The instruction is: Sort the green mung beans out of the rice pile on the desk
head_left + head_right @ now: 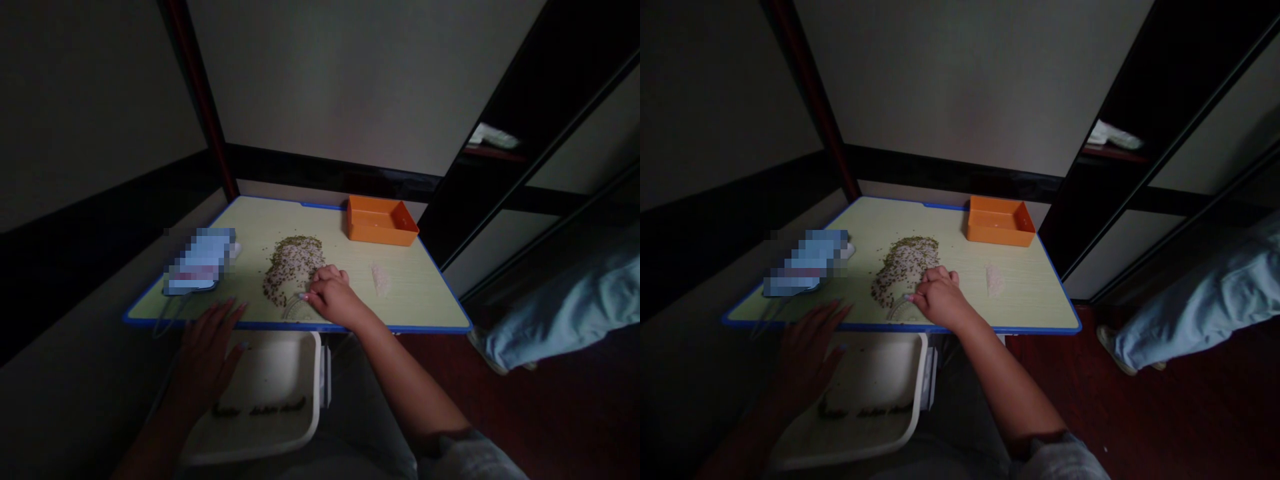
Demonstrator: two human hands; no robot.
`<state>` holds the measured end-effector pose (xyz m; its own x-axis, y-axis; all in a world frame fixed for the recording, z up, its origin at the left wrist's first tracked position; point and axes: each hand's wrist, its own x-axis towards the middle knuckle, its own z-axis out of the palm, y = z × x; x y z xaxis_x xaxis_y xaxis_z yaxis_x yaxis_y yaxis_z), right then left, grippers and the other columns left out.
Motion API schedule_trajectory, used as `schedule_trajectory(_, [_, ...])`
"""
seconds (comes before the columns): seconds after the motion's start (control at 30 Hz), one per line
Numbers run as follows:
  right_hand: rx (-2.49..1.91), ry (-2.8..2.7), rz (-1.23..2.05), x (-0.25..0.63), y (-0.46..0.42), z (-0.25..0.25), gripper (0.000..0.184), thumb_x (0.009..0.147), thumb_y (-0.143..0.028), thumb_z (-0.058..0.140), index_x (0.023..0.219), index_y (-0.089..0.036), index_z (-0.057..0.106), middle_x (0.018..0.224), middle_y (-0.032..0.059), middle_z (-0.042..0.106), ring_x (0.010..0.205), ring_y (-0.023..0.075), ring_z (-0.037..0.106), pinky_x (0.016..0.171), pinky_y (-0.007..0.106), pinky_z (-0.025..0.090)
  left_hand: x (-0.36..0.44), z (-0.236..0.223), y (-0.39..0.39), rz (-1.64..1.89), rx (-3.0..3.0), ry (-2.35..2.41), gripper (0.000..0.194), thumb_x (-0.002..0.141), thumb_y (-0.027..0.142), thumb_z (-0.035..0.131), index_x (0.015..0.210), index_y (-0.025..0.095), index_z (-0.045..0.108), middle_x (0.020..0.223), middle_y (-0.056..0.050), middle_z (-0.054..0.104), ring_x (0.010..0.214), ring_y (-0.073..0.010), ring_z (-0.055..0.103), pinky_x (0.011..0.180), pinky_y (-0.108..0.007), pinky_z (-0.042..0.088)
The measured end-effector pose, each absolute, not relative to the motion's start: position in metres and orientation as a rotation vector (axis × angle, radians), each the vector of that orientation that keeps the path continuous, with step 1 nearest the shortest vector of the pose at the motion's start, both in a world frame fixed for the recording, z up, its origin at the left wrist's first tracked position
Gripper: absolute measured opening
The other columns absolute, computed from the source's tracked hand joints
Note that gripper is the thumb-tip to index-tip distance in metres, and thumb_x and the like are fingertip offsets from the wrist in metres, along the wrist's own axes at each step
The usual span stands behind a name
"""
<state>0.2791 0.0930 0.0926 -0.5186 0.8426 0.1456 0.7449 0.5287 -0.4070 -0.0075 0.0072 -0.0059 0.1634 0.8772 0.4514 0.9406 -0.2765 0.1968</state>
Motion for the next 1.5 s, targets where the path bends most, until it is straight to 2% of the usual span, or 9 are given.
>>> schedule_trajectory(0.33, [-1.211,-2.39,0.46,0.278,0.091,0.092,0.028,0.099,-0.028,0.065,0.073,-0.016,0.065,0.105,0.0058,0.065,0.107,0.0207,0.048,0.089,0.036,0.028,-0.007,-0.006,0.007,-0.758,-2.289,-1.807,0.058,0.096,0.047,0.036,0.15,0.028,0.044,0.157,-0.012,0.05,0.147,-0.0331,0.042,0.124,-0.06,0.027])
schedule_trajectory(0.6, [-1.406,-2.021,0.379,0.286,0.097,0.086,0.032,0.097,-0.023,0.06,0.066,-0.019,0.058,0.089,0.0063,0.063,0.099,0.0226,0.051,0.086,0.036,0.034,-0.008,-0.008,0.007,-0.742,-2.285,-1.791,0.059,0.095,0.046,0.036,0.151,0.028,0.043,0.157,-0.012,0.051,0.145,-0.0333,0.044,0.122,-0.06,0.03])
schedule_trajectory(0.83, [-1.33,-2.029,0.529,0.285,0.089,0.076,0.038,0.095,-0.023,0.062,0.059,-0.02,0.053,0.079,0.0027,0.058,0.089,0.0193,0.05,0.085,0.034,0.038,-0.007,-0.012,0.007,-0.757,-2.277,-1.764,0.058,0.096,0.046,0.037,0.151,0.029,0.042,0.155,-0.012,0.053,0.145,-0.0322,0.045,0.121,-0.058,0.032])
schedule_trajectory(1.13, [-1.233,-2.048,0.581,0.285,0.076,0.077,0.039,0.094,-0.022,0.064,0.057,-0.018,0.052,0.083,0.0021,0.059,0.092,0.0185,0.052,0.089,0.036,0.035,-0.007,-0.015,0.008,-0.782,-2.271,-1.712,0.06,0.096,0.049,0.037,0.153,0.03,0.038,0.155,-0.012,0.053,0.144,-0.0323,0.046,0.121,-0.058,0.032])
schedule_trajectory(1.33, [-1.297,-2.096,0.517,0.276,0.073,0.08,0.037,0.094,-0.022,0.065,0.059,-0.017,0.055,0.086,0.002,0.061,0.096,0.0186,0.051,0.091,0.037,0.031,-0.006,-0.014,0.008,-0.787,-2.259,-1.619,0.064,0.097,0.047,0.038,0.157,0.029,0.028,0.155,-0.013,0.052,0.143,-0.0324,0.044,0.116,-0.053,0.032])
schedule_trajectory(1.5, [-1.381,-2.086,0.446,0.273,0.07,0.08,0.036,0.093,-0.022,0.067,0.059,-0.017,0.056,0.086,0.0022,0.062,0.095,0.0186,0.051,0.088,0.036,0.03,-0.007,-0.014,0.008,-0.769,-2.258,-1.574,0.064,0.097,0.046,0.035,0.158,0.027,0.026,0.154,-0.013,0.051,0.142,-0.0319,0.044,0.117,-0.052,0.03])
